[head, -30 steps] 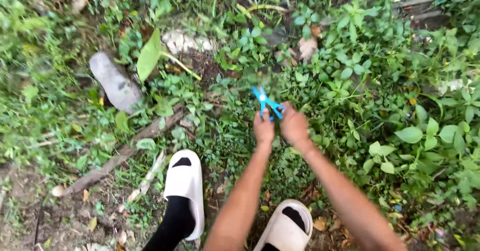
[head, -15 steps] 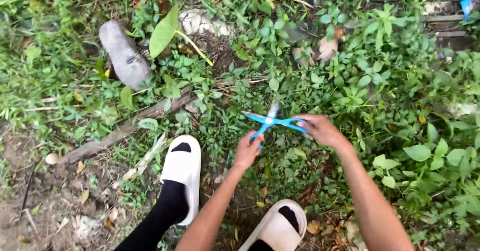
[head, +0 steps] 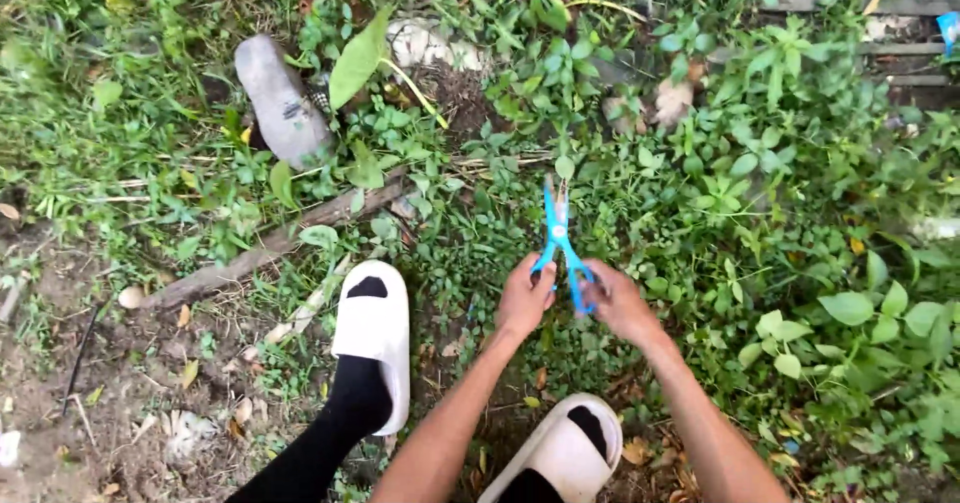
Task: Trimming small plants and weeds on the ground using blue-handled scissors.
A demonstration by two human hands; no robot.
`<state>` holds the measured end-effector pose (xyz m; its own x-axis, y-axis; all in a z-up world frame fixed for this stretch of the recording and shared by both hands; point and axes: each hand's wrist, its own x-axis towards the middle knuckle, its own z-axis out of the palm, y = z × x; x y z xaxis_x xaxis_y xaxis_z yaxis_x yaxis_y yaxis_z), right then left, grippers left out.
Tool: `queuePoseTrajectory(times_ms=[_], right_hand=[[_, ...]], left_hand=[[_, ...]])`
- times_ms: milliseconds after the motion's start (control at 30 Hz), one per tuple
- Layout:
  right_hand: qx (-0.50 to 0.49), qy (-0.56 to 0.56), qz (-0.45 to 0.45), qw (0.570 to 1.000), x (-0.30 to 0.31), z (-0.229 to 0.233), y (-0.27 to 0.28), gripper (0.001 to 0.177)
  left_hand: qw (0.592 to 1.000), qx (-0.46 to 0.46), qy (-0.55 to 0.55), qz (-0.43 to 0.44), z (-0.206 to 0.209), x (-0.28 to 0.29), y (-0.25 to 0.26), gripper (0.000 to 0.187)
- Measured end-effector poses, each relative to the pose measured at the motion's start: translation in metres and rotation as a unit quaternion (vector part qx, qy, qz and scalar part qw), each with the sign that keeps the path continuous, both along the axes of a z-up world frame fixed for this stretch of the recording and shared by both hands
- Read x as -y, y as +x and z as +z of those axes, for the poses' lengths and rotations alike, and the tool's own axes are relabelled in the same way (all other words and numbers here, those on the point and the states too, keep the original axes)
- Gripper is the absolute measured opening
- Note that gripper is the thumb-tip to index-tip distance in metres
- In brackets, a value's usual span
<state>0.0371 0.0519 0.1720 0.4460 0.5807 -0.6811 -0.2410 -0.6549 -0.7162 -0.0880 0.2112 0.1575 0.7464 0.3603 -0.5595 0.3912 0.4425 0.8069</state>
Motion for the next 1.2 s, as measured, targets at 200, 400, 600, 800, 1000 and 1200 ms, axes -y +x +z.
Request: queuePoseTrajectory(times_ms=[200, 400, 600, 800, 1000, 1200], right_hand=[[0.014, -0.025, 0.057, 0.998, 0.063, 0.014, 0.037, 0.041], [0.005, -0.083, 0.002, 0.997, 0.108, 0.012, -0.003, 0.031], [0.109, -0.079, -0.116, 0.984, 0.182, 0.025, -0.018, 0.034], [0.112, -0.095, -0.216, 0.965, 0.250, 0.033, -0.008, 0.032], [0.099, -0.129, -0.232, 0.959, 0.255, 0.031, -0.001, 0.029], [0.099, -0.179, -0.265, 0.942, 0.249, 0.038, -0.010, 0.030]], left_hand=[[0.969, -0.043, -0.060, -0.234, -0.059, -0.031, -0.028, 0.019], [0.926, -0.095, 0.066, -0.359, -0.030, 0.000, 0.014, 0.031], [0.874, -0.100, 0.048, -0.473, -0.044, 0.068, 0.053, 0.037], [0.847, -0.126, -0.038, -0.515, -0.002, 0.115, 0.096, 0.033], [0.857, -0.139, -0.094, -0.487, -0.010, 0.131, 0.113, 0.025], [0.860, -0.114, -0.080, -0.491, -0.037, 0.147, 0.113, 0.026]])
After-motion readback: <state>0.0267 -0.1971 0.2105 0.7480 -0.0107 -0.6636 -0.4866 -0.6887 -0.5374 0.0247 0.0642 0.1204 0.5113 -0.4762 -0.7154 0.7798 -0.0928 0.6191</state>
